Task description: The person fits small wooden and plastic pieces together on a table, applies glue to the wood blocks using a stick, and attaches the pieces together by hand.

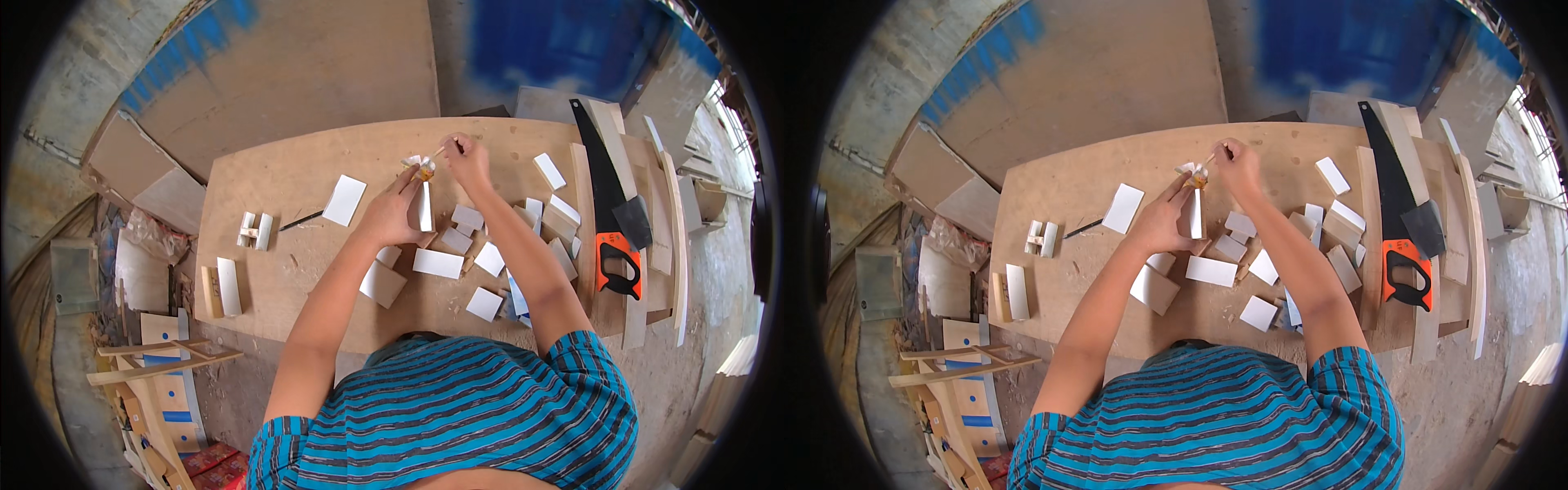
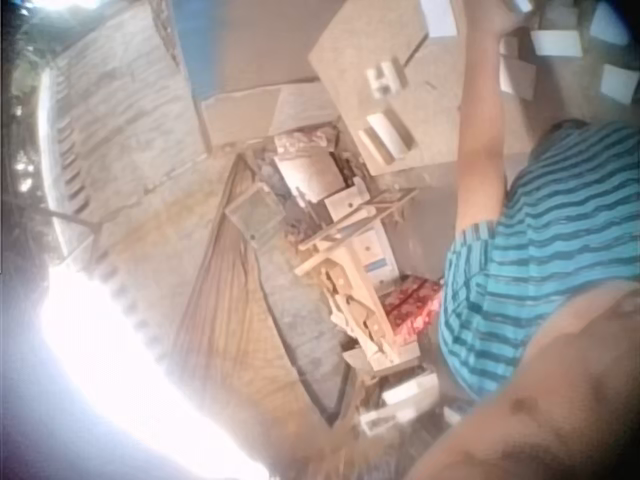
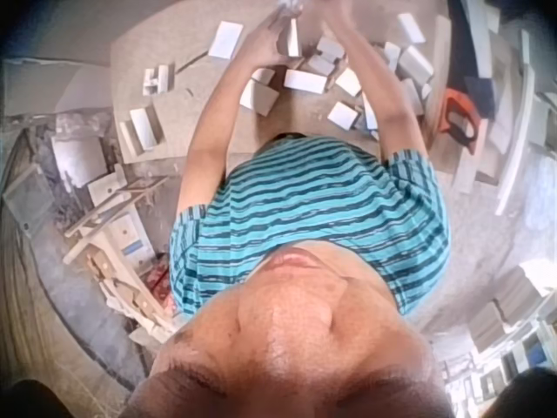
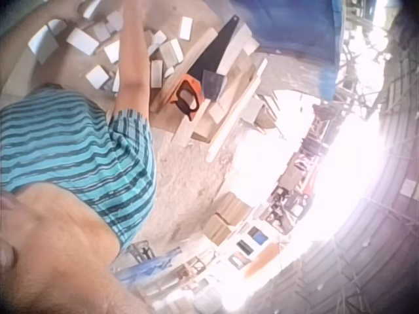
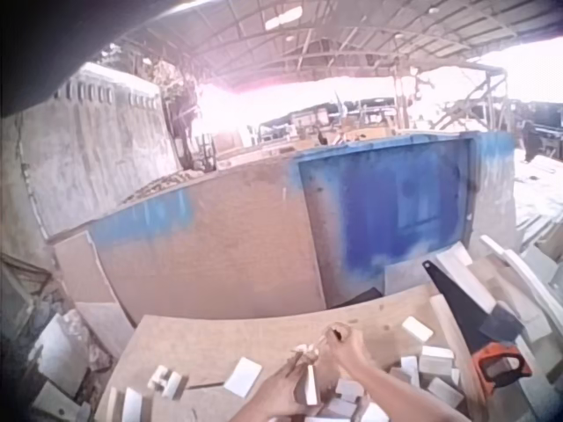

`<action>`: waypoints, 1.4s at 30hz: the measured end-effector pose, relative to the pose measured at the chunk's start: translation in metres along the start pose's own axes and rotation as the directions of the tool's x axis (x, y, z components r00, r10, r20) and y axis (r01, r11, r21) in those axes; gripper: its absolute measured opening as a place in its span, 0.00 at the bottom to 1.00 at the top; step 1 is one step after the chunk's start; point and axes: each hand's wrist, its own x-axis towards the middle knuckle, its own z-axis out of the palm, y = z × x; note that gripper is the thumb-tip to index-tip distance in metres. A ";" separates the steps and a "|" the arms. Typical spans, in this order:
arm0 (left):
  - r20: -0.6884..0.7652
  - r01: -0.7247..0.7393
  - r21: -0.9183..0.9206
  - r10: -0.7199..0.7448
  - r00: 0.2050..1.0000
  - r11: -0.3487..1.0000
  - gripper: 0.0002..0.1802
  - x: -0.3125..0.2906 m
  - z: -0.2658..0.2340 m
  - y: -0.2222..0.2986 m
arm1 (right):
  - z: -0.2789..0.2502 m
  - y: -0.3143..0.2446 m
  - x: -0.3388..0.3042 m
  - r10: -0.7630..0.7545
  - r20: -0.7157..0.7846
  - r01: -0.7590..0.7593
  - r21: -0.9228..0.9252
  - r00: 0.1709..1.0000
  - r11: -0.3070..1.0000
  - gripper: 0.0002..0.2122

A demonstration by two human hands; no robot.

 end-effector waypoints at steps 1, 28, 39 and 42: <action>0.012 0.023 0.013 -0.024 1.000 1.000 0.57 -0.001 -0.002 0.001 | -0.003 -0.006 -0.002 0.001 0.003 -0.001 -0.001 1.000 1.000 0.09; -0.335 -0.204 -0.870 -0.234 0.913 0.449 0.63 -0.084 -0.027 0.043 | -0.063 -0.121 -0.116 -0.107 0.271 -0.114 0.686 0.957 0.718 0.10; -0.456 -0.242 -0.817 -0.328 0.827 0.524 0.61 -0.089 -0.023 0.048 | -0.059 -0.127 -0.136 -0.474 0.232 0.440 0.184 0.850 0.879 0.06; -0.437 -0.185 -0.809 -0.360 0.824 0.558 0.61 -0.088 -0.024 0.044 | -0.057 -0.128 -0.137 -0.629 0.248 0.623 0.112 0.737 0.774 0.06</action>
